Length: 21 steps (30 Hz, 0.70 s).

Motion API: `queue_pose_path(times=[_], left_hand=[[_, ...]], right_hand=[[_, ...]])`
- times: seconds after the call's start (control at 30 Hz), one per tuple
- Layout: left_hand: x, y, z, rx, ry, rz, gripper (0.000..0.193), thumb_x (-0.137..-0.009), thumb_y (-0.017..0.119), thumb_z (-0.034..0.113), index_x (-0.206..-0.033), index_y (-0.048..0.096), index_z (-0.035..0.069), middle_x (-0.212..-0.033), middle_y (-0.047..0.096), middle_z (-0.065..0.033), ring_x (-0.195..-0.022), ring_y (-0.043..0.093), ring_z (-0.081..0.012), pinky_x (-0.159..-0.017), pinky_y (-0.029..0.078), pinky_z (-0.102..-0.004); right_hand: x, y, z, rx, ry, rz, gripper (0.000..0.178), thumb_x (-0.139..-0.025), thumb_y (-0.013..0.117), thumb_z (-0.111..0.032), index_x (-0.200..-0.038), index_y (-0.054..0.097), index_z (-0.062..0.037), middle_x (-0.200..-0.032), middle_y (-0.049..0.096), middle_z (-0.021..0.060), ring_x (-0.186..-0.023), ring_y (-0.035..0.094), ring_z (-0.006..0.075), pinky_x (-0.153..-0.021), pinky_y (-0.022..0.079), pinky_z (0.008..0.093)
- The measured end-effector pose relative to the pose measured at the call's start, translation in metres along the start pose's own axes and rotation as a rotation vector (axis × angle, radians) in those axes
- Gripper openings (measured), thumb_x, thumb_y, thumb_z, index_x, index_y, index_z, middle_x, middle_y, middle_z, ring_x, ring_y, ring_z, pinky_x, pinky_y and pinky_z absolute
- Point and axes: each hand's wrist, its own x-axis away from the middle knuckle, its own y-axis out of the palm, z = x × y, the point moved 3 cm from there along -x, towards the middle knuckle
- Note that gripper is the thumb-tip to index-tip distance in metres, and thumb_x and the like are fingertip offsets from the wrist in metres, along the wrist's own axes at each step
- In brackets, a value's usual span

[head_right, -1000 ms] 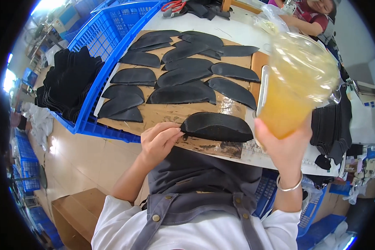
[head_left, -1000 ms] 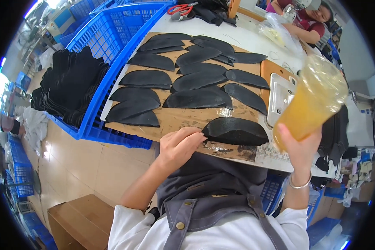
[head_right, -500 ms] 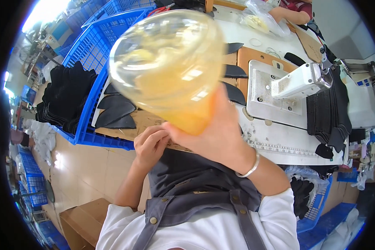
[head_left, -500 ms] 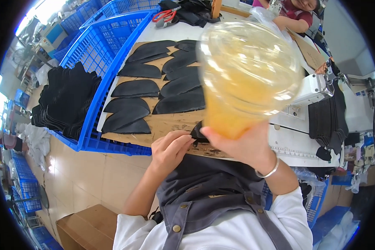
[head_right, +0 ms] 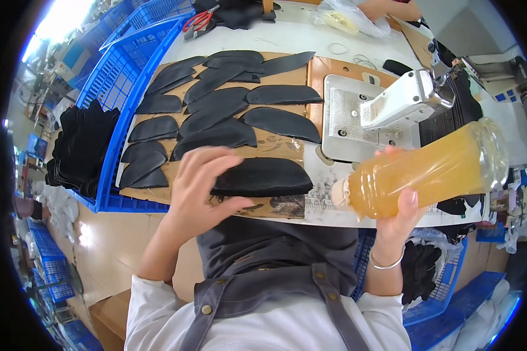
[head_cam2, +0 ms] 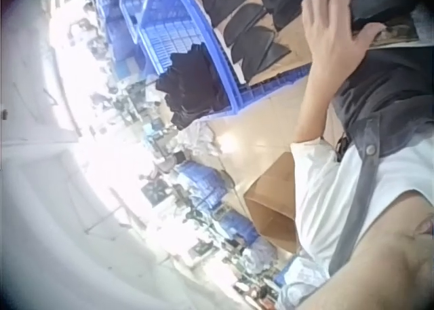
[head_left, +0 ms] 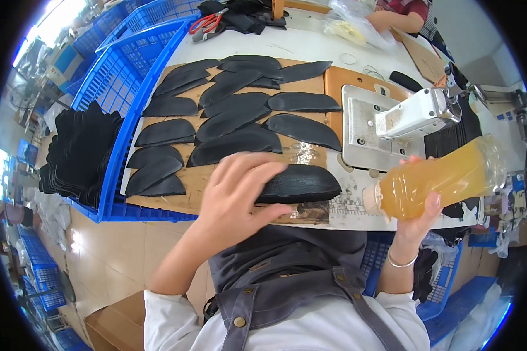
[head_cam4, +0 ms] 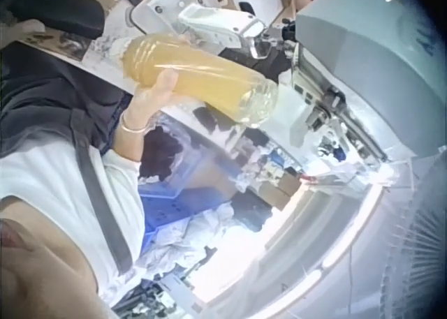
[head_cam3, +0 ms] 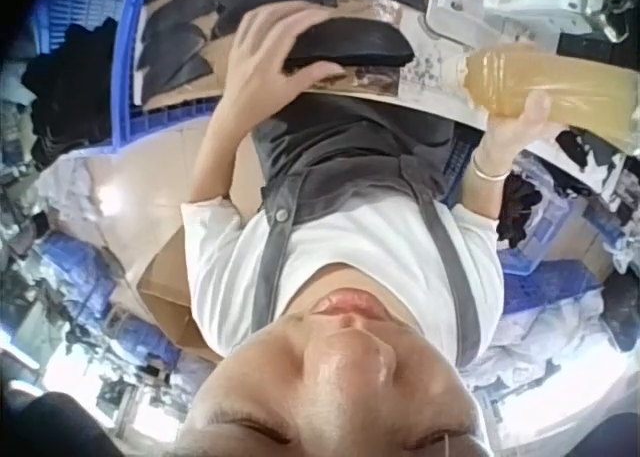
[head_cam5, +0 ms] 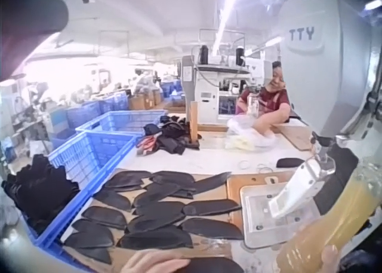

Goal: Applying adhesive to black shoe components using a squeeze bottle and brush on a workbench.

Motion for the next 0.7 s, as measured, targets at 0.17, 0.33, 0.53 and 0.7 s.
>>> queue_pose_path(times=[0.17,0.33,0.53,0.7], left_hand=[[-0.039,0.040,0.017,0.008,0.111,-0.321,0.061,-0.068,0.075,0.032,-0.118,0.054,0.005,-0.131,0.042,-0.0142,-0.127,0.034,-0.0332,-0.105,0.028,-0.0459],[-0.045,0.058,0.016,-0.103,0.157,-0.510,0.051,-0.072,0.071,0.030,-0.116,0.056,0.007,-0.134,0.041,-0.0131,-0.131,0.031,-0.0308,-0.108,0.023,-0.0492],[-0.045,0.053,0.024,-0.134,0.162,-0.448,0.045,-0.073,0.071,0.028,-0.111,0.059,0.007,-0.130,0.048,-0.0096,-0.126,0.039,-0.0284,-0.106,0.026,-0.0490],[-0.043,0.053,0.027,-0.097,0.178,-0.397,0.038,-0.071,0.074,0.025,-0.101,0.060,0.007,-0.127,0.051,-0.0093,-0.124,0.043,-0.0277,-0.105,0.028,-0.0489]], right_hand=[[0.013,0.002,0.010,-0.192,0.156,-0.030,0.067,-0.086,0.050,-0.050,-0.132,0.034,-0.0043,-0.119,0.050,0.0173,-0.109,0.052,0.0315,-0.090,0.046,0.0418],[0.020,-0.002,0.020,-0.275,0.276,-0.051,0.072,-0.083,0.051,-0.056,-0.131,0.035,-0.0047,-0.117,0.051,0.0162,-0.107,0.053,0.0300,-0.089,0.046,0.0438],[0.020,-0.003,0.022,-0.294,0.294,-0.056,0.072,-0.083,0.050,-0.057,-0.131,0.035,-0.0048,-0.116,0.050,0.0159,-0.107,0.053,0.0295,-0.090,0.047,0.0450],[0.022,0.000,0.023,-0.324,0.314,-0.062,0.072,-0.082,0.051,-0.056,-0.129,0.035,-0.0042,-0.115,0.050,0.0162,-0.104,0.054,0.0290,-0.088,0.048,0.0452]])
